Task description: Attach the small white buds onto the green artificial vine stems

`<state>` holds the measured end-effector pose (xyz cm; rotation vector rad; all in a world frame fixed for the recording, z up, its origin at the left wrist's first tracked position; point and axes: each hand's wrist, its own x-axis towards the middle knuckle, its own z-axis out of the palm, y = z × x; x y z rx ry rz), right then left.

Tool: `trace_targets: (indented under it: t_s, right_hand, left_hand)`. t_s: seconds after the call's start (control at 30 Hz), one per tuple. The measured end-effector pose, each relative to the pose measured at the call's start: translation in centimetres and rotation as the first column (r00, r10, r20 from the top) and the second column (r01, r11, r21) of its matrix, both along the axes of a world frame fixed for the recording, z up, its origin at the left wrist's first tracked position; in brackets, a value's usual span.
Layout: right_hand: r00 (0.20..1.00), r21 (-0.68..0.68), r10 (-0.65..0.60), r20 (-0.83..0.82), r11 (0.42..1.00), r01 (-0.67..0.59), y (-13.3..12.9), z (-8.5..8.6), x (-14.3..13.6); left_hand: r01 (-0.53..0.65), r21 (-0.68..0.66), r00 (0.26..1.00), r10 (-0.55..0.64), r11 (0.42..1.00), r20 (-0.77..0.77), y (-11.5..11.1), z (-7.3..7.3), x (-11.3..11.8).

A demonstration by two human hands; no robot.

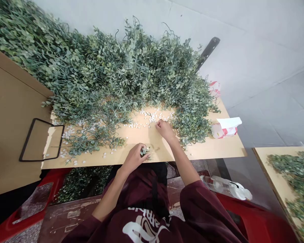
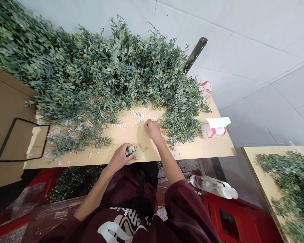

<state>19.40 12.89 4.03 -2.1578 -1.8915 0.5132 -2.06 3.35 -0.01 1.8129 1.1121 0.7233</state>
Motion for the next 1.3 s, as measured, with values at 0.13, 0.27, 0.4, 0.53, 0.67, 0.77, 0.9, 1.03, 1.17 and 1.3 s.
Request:
trace_targets:
  t_s: [0.13, 0.27, 0.4, 0.53, 0.67, 0.77, 0.9, 1.03, 1.17, 1.3]
  right_hand:
    - [0.995, -0.02, 0.031, -0.092, 0.999, -0.033, -0.5, 0.3, 0.9]
    - [0.946, 0.005, -0.022, -0.323, 1.0, 0.025, -1.4, 0.4, 2.0]
    - [0.686, -0.053, -0.066, -0.725, 0.998, 0.04, -3.5, 0.1, 1.6]
    - [0.371, -0.153, -0.1, -0.923, 0.981, -0.115, -6.8, -0.7, -0.5]
    - [0.136, -0.184, -0.172, -0.976, 0.979, -0.083, -9.3, -1.8, -2.6]
    - [0.005, -0.203, -0.203, -0.979, 0.979, -0.031, -10.1, -2.5, -3.5]
    - [-0.076, -0.237, -0.237, -0.969, 0.972, -0.009, -10.4, -3.0, -4.3]
    - [-0.115, -0.26, -0.26, -0.959, 0.965, -0.019, -10.5, -3.1, -5.0]
    - [-0.106, -0.264, -0.265, -0.958, 0.964, -0.026, -10.7, -3.2, -5.3]
    - [-0.063, -0.246, -0.248, -0.967, 0.969, -0.028, -10.8, -3.2, -5.3]
  left_hand:
    - [0.032, -0.008, 0.998, -0.031, 0.999, 0.053, 0.2, -0.6, -0.1]
    - [0.079, 0.0, 0.983, -0.078, 0.997, 0.167, 0.4, -0.8, -0.5]
    - [0.107, -0.002, 0.96, -0.103, 0.994, 0.259, 0.6, -0.4, -0.8]
    - [0.092, -0.023, 0.945, -0.08, 0.996, 0.319, 0.8, -0.1, -1.1]
    - [0.046, -0.056, 0.937, -0.023, 0.997, 0.349, 1.0, -0.2, -1.4]
    - [0.016, -0.065, 0.936, 0.008, 0.998, 0.351, 1.0, -0.4, -1.4]
    - [-0.03, -0.048, 0.936, 0.045, 0.998, 0.348, 0.9, -0.6, -1.3]
    - [-0.077, -0.05, 0.942, 0.089, 0.996, 0.324, 0.8, -0.7, -1.3]
    - [-0.088, -0.093, 0.943, 0.113, 0.992, 0.314, 0.7, -0.3, -1.2]
    - [-0.081, -0.126, 0.942, 0.117, 0.989, 0.315, 0.7, 0.2, -1.2]
